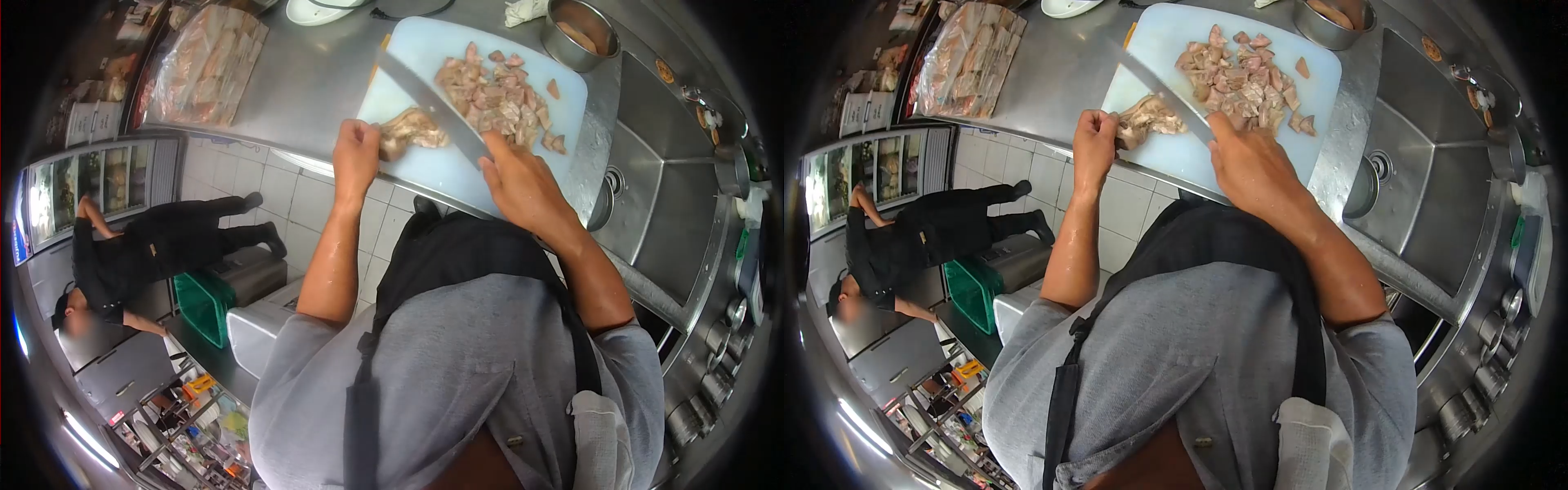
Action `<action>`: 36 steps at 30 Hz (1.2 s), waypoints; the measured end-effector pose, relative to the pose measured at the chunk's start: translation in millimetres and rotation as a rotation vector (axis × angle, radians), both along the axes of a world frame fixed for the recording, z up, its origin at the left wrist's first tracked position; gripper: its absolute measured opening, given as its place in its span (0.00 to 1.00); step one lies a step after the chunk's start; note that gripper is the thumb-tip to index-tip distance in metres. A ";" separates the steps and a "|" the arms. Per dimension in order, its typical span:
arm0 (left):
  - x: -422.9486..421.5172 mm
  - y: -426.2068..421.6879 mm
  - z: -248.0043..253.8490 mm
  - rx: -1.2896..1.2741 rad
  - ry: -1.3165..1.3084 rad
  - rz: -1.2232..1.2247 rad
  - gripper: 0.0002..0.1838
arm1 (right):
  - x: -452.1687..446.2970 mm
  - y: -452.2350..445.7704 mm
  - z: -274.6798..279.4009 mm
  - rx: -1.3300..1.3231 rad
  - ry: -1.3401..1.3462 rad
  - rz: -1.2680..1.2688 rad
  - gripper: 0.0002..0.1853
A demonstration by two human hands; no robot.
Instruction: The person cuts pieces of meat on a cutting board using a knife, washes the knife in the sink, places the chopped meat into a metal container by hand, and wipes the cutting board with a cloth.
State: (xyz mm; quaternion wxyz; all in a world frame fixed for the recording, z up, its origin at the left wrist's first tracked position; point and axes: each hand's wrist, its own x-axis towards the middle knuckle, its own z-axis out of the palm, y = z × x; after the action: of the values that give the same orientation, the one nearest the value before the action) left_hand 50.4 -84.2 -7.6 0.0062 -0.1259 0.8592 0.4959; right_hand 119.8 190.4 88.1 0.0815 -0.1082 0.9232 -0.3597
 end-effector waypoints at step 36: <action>-11.6 11.9 -5.3 -0.147 0.398 -0.401 0.15 | -17.6 22.7 -35.6 0.222 -0.167 0.101 0.20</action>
State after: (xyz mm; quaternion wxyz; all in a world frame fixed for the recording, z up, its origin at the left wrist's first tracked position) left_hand 38.8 -72.3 -12.9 -0.0736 0.1460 0.8848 0.4364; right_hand 102.2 213.1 52.5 0.1874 -0.1146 0.9407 -0.2584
